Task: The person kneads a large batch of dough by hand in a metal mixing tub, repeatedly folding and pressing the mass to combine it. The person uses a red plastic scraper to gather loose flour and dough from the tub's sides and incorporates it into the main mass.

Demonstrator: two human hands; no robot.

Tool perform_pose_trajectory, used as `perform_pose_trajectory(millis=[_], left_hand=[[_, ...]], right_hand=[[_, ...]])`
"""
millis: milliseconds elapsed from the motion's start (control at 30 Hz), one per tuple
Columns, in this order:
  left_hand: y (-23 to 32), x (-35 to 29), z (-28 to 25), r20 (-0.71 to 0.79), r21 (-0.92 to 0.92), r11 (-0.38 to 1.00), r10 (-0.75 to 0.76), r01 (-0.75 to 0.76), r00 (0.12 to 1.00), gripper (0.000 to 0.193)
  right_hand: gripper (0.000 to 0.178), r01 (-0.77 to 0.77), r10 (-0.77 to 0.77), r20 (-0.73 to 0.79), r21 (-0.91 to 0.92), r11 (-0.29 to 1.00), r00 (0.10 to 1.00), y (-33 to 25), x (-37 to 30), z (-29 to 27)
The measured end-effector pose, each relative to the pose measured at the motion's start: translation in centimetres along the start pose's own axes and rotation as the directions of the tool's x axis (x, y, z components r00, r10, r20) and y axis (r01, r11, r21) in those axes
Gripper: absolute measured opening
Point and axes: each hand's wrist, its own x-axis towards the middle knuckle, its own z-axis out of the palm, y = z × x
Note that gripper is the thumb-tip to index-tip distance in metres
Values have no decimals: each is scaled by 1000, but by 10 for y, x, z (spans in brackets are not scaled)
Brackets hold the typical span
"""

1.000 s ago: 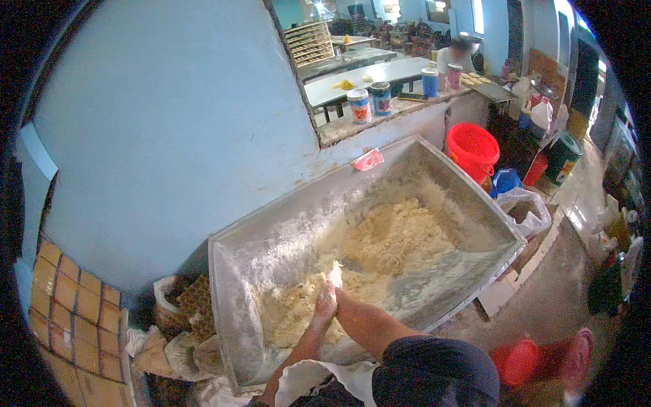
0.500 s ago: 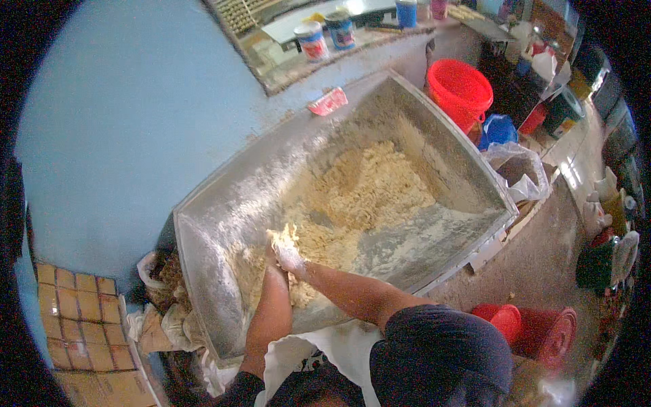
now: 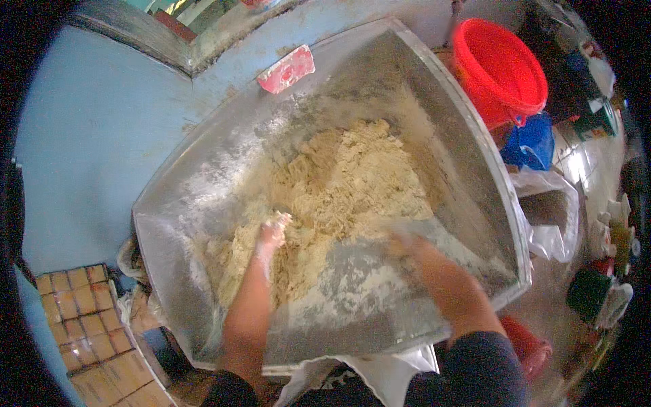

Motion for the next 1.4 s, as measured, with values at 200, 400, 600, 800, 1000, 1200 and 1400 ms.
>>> perform_pose_trajectory(millis=[200, 400, 600, 800, 1000, 1200, 1400], left_hand=[[-3, 173, -9, -43, 465, 848, 308, -254, 950, 45], [-53, 146, 104, 317, -417, 866, -147, 277, 937, 72], [-24, -18, 76, 521, 507, 846, -149, -164, 840, 65], [32, 2, -4, 320, 789, 584, -125, -191, 939, 57], [14, 164, 47, 260, 549, 789, 154, -277, 953, 59], [-59, 104, 121, 516, 234, 959, 19, -162, 856, 54], [-65, -45, -4, 686, 380, 873, -45, -306, 726, 45]], right_hand=[[45, -17, -108, -702, -169, 985, 704, -89, -71, -31], [36, -301, -286, -767, -522, 798, 574, -45, 75, -54], [48, -224, -8, -252, -845, -485, 968, 12, 76, 22], [34, 69, -51, 70, -997, -14, 996, -1, 18, 64], [28, -399, -12, -711, -409, 821, 703, -71, 21, -3], [51, 16, -292, -261, -720, 694, 920, -18, 54, 18], [49, 384, -51, 481, -755, -531, 875, 44, 32, 85]])
